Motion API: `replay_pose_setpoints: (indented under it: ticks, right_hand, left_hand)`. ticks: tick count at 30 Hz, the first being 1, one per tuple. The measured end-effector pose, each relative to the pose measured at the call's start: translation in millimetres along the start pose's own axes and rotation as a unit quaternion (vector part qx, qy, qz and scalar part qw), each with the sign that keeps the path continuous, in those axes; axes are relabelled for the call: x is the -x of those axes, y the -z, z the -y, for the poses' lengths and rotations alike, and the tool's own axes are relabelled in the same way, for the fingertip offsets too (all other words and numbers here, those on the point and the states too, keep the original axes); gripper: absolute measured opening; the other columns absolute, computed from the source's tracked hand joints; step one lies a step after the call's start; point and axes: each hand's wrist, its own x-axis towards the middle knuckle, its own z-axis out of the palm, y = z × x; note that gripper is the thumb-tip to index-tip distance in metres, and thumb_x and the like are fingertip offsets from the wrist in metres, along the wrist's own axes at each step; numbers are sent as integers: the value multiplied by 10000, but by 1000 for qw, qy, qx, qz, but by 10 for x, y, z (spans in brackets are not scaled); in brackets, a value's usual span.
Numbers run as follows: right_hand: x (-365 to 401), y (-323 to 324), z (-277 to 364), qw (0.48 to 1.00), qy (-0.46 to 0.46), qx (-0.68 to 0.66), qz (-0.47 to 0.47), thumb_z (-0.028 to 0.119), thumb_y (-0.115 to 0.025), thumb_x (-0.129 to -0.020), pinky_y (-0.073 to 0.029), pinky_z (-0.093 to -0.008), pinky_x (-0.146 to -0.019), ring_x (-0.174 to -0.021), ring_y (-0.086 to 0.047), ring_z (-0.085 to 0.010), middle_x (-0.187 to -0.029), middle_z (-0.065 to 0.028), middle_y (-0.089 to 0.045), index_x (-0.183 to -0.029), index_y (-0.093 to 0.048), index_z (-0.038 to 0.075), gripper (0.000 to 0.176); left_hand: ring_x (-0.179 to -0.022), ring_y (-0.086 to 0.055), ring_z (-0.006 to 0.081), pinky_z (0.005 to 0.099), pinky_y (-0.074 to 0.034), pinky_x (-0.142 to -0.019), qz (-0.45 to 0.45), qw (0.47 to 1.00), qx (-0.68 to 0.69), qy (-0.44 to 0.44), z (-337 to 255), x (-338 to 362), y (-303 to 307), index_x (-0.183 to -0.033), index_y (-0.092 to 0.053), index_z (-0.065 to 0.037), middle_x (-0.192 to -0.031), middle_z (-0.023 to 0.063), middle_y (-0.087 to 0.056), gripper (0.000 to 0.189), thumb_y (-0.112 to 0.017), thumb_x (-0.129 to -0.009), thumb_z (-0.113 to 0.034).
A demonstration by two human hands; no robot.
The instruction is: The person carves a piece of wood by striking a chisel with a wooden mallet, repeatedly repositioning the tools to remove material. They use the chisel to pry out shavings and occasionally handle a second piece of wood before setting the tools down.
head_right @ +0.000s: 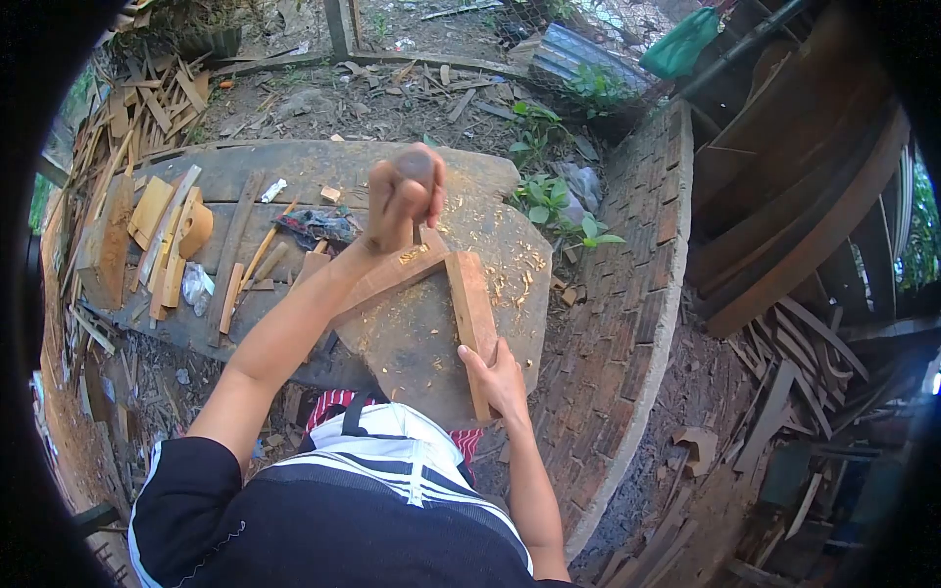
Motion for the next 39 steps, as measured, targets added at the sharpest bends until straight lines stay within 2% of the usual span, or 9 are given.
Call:
replay_pose_setpoints:
  ticks: [2, 3, 7, 10, 12, 14, 22, 29, 39]
  right_hand:
    - [6, -2, 3, 1000, 3, -8, 2, 582, -651, -768, -463, -427, -898, -1045, -616, -404, -1097, -337, -608, -1221, -494, -99, 832]
    - [10, 1, 7, 1000, 1, -8, 0, 582, -651, -768, -463, -427, -898, -1045, -616, -404, -1097, -337, -608, -1221, -494, -99, 832]
    - [15, -2, 16, 1000, 5, -3, -8, 585, -650, -768, -468, -428, -884, -1025, -624, -399, -1067, -323, -622, -1193, -519, -79, 799]
    - [10, -3, 18, 1000, 5, -4, -11, 594, -645, -768, -470, -427, -881, -1024, -626, -398, -1059, -318, -626, -1192, -523, -73, 800]
    - [14, -2, 25, 1000, 2, -1, -11, 599, -641, -768, -471, -427, -880, -1024, -627, -396, -1057, -317, -628, -1193, -524, -73, 804]
    - [18, -8, 32, 1000, -12, 1, -14, 489, -677, -798, -456, -365, -896, -1010, -627, -295, -1072, -232, -649, -1193, -554, -55, 684]
    - [3, -15, 18, 1000, -6, 3, -20, 488, -678, -793, -462, -369, -881, -989, -632, -299, -1058, -243, -648, -1173, -554, -69, 686]
    - [42, -20, 68, 999, -8, 16, -30, 504, -675, -789, -466, -378, -865, -970, -636, -315, -1039, -263, -645, -1158, -556, -71, 693]
    - [6, -49, 3, 999, 3, 17, -40, 520, -675, -789, -469, -374, -850, -956, -638, -299, -1024, -245, -652, -1142, -562, -65, 692]
  left_hand:
    - [-551, -558, 99, 267, -439, -501, 54, 971, -192, -135, 42, -58, -113, -793, -576, -54, -635, 17, -570, 462, -778, -764, -469]
    - [-580, -576, 127, 289, -459, -549, 78, 965, -221, -118, 18, -44, -160, -813, -595, -56, -660, 42, -592, 458, -860, -670, -402]
    - [-581, -561, 118, 267, -432, -540, 153, 941, -265, -149, 101, -38, -266, -786, -590, -59, -663, 36, -562, 408, -856, -686, -351]
    - [-562, -501, 126, 275, -408, -531, 115, 963, -217, -115, 177, -11, -272, -771, -586, -38, -648, 38, -548, 352, -820, -750, -299]
    - [-589, -580, 104, 281, -446, -538, 96, 971, -195, -97, 208, 0, -223, -811, -629, -58, -666, 33, -617, 279, -794, -788, -282]
    - [-629, -582, 70, 256, -448, -552, 46, 977, -206, -39, 246, 14, -150, -852, -653, -59, -700, 25, -645, 276, -785, -802, -297]
    - [-615, -520, 45, 239, -411, -543, -116, 979, -163, 43, 233, -83, -89, -858, -639, -52, -668, -32, -590, 328, -739, -847, -365]
    - [-476, -513, 48, 218, -405, -431, -253, 956, -136, 51, 304, -218, 97, -762, -593, -70, -567, -19, -551, 360, -719, -854, -395]
    - [-427, -499, 54, 224, -382, -394, -311, 945, -96, 35, 276, -154, 215, -696, -542, -74, -519, -23, -509, 378, -710, -867, -367]
